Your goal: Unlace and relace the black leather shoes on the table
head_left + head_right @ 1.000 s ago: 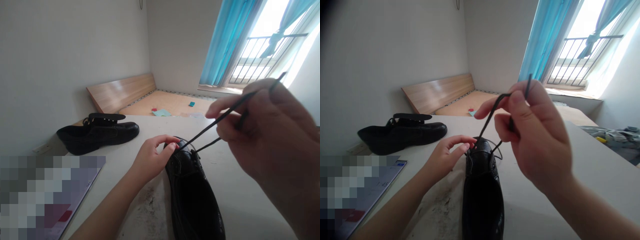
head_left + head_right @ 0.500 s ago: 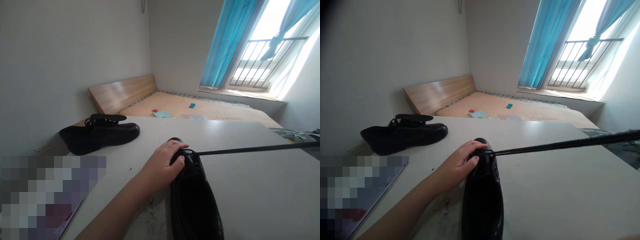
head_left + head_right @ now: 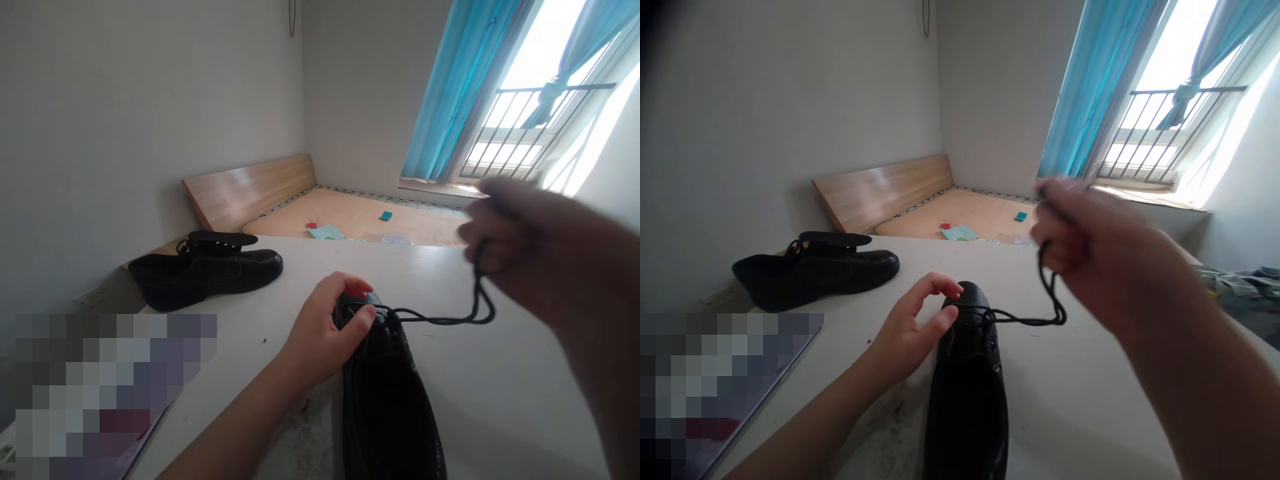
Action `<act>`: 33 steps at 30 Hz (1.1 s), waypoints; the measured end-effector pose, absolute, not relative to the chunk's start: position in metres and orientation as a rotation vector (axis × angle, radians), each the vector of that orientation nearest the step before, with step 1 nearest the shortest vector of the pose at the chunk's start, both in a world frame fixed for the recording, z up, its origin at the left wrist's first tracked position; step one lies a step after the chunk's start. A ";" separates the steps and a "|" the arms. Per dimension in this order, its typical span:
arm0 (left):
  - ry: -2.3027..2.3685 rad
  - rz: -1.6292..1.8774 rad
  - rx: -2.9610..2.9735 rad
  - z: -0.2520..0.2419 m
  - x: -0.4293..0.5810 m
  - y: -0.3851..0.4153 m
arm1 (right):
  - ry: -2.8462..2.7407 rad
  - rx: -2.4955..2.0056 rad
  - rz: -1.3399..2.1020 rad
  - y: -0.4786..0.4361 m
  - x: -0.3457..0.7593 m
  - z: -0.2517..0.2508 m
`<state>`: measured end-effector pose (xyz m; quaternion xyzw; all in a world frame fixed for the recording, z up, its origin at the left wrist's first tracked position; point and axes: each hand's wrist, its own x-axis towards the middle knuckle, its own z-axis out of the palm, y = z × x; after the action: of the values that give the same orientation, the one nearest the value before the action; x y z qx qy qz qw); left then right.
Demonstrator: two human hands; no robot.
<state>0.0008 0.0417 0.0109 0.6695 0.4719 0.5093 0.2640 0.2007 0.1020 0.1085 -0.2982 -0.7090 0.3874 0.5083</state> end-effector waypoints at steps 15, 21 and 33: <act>1.204 1.489 1.383 0.009 -0.005 0.054 | -2.061 -0.896 1.214 0.095 0.143 0.040; 1.370 1.563 1.585 0.012 -0.005 0.049 | -2.031 -0.959 1.189 0.093 0.142 0.036; 1.344 1.642 1.656 0.013 -0.005 0.048 | -2.223 -0.853 1.363 0.098 0.149 0.043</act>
<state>-0.0055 0.0479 0.0126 0.5998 0.4866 0.5947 0.2231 0.1487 0.0977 0.0431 -0.3049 -0.7943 0.4871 0.1974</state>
